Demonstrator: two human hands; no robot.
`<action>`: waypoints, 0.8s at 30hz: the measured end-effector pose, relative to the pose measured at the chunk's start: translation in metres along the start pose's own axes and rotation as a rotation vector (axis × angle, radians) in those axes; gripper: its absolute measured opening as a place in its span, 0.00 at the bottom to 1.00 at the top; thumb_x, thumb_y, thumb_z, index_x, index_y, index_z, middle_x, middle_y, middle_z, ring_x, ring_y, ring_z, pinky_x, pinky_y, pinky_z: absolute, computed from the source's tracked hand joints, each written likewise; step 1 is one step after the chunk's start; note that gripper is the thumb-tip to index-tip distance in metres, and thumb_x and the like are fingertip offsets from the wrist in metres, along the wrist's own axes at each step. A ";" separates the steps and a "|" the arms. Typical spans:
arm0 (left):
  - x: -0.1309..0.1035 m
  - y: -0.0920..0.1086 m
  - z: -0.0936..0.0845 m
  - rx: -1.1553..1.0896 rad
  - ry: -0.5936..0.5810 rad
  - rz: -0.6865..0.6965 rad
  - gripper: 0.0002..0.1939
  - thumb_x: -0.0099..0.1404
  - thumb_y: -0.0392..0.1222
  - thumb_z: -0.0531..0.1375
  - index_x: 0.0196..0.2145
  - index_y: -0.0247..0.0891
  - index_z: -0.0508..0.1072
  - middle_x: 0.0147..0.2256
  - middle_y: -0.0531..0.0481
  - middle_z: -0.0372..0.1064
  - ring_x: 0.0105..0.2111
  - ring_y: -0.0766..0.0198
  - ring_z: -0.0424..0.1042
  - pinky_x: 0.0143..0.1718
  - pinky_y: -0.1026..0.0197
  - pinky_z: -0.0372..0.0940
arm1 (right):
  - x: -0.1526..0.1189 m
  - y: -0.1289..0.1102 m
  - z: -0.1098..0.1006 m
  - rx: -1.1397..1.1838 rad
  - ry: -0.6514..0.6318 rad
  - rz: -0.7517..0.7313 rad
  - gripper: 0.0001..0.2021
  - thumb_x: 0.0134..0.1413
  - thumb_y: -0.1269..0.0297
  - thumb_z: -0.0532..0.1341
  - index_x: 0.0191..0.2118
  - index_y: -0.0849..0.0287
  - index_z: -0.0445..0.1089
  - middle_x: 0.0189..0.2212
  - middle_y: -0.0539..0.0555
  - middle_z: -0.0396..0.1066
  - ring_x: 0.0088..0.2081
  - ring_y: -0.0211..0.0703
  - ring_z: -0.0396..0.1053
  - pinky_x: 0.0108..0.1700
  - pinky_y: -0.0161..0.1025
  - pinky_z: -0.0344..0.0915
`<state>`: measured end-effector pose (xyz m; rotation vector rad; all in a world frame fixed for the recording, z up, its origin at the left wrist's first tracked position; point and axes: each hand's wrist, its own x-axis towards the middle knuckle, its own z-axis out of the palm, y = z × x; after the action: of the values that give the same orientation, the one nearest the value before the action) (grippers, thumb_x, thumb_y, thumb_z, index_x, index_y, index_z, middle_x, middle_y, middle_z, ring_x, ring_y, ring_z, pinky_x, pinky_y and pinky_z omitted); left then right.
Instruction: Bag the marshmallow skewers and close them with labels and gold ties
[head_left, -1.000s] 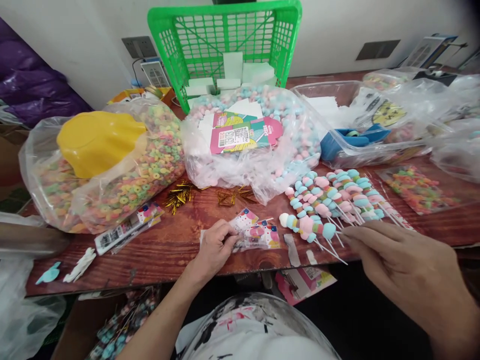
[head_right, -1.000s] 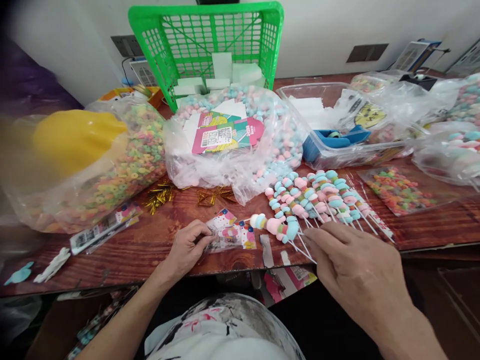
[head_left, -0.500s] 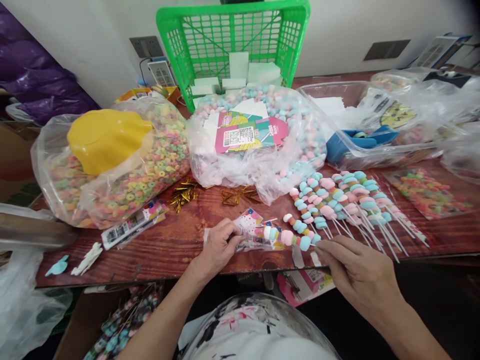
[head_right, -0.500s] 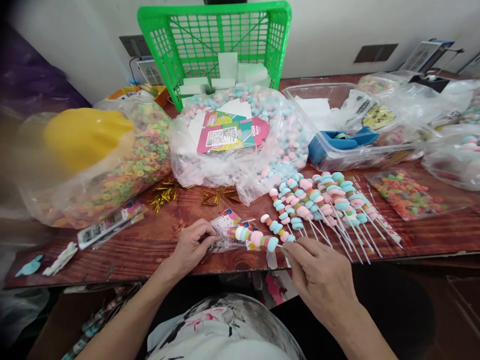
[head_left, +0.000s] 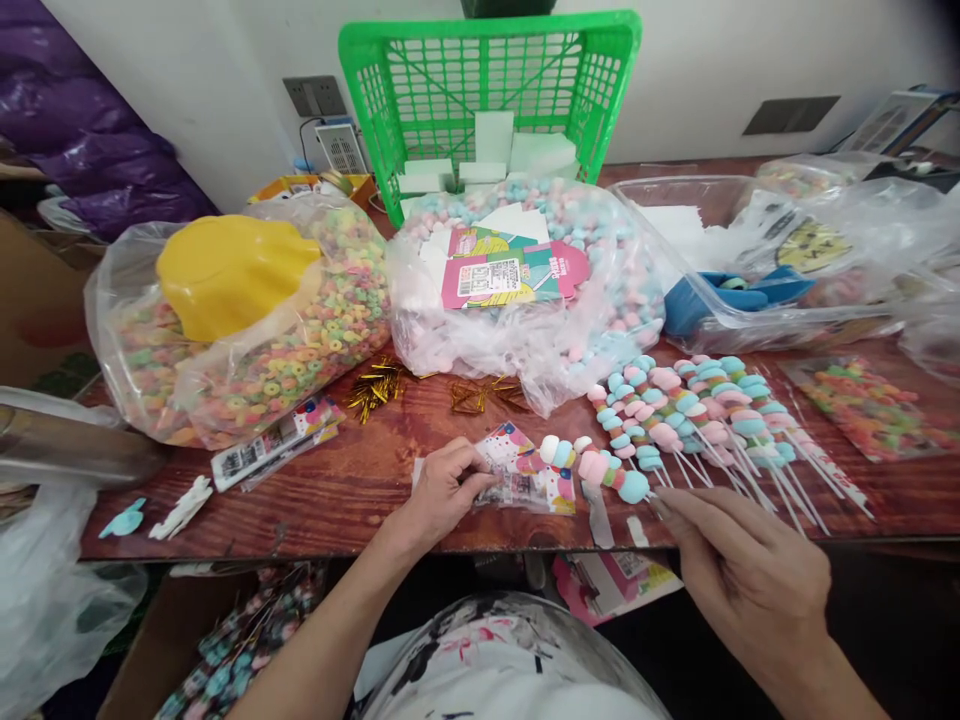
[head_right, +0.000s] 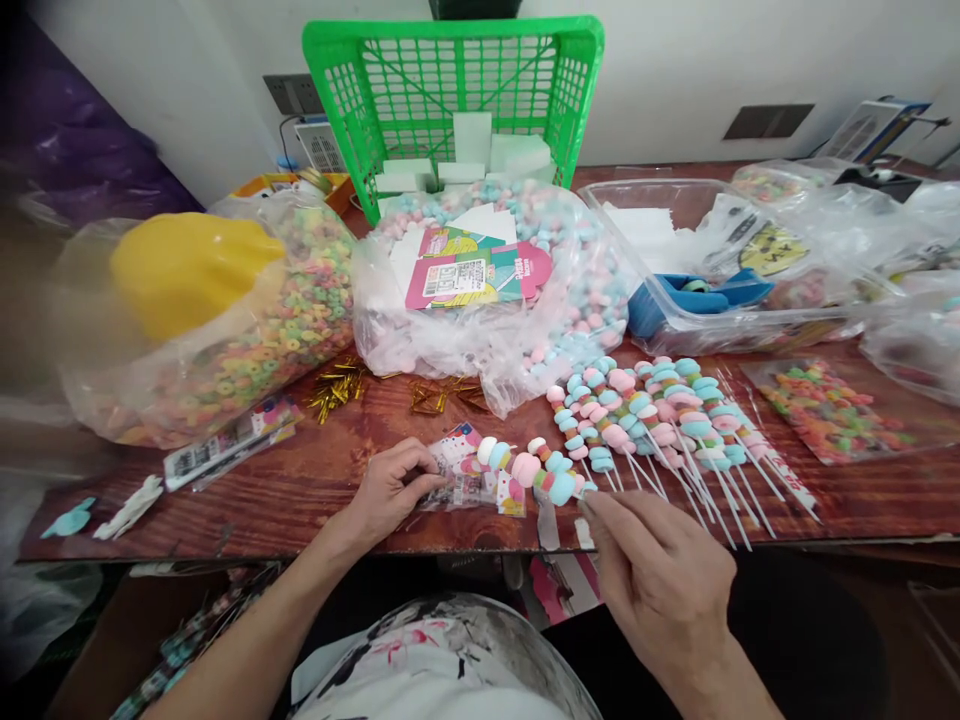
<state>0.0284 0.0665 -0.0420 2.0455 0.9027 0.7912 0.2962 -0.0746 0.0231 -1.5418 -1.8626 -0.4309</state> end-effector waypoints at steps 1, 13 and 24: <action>0.000 0.000 0.000 -0.002 0.000 -0.001 0.09 0.61 0.37 0.63 0.25 0.35 0.69 0.26 0.54 0.64 0.27 0.69 0.64 0.31 0.66 0.58 | -0.006 -0.002 0.004 -0.013 -0.002 0.004 0.10 0.55 0.76 0.62 0.42 0.59 0.72 0.33 0.53 0.74 0.33 0.40 0.72 0.38 0.37 0.67; 0.002 0.003 0.000 0.087 -0.043 0.114 0.09 0.64 0.37 0.61 0.26 0.35 0.69 0.26 0.53 0.63 0.29 0.68 0.63 0.31 0.66 0.56 | -0.018 -0.002 0.003 -0.061 -0.136 -0.158 0.12 0.58 0.79 0.56 0.44 0.61 0.71 0.33 0.55 0.74 0.34 0.42 0.70 0.40 0.41 0.62; 0.002 0.002 -0.003 0.085 -0.064 0.161 0.08 0.64 0.35 0.60 0.26 0.35 0.69 0.26 0.52 0.64 0.29 0.67 0.64 0.31 0.66 0.57 | 0.009 0.007 0.005 0.089 -0.132 -0.195 0.13 0.55 0.81 0.57 0.44 0.63 0.70 0.33 0.57 0.72 0.34 0.43 0.68 0.37 0.40 0.63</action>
<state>0.0278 0.0682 -0.0385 2.2267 0.7550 0.7794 0.3006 -0.0632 0.0242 -1.3640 -2.1157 -0.3353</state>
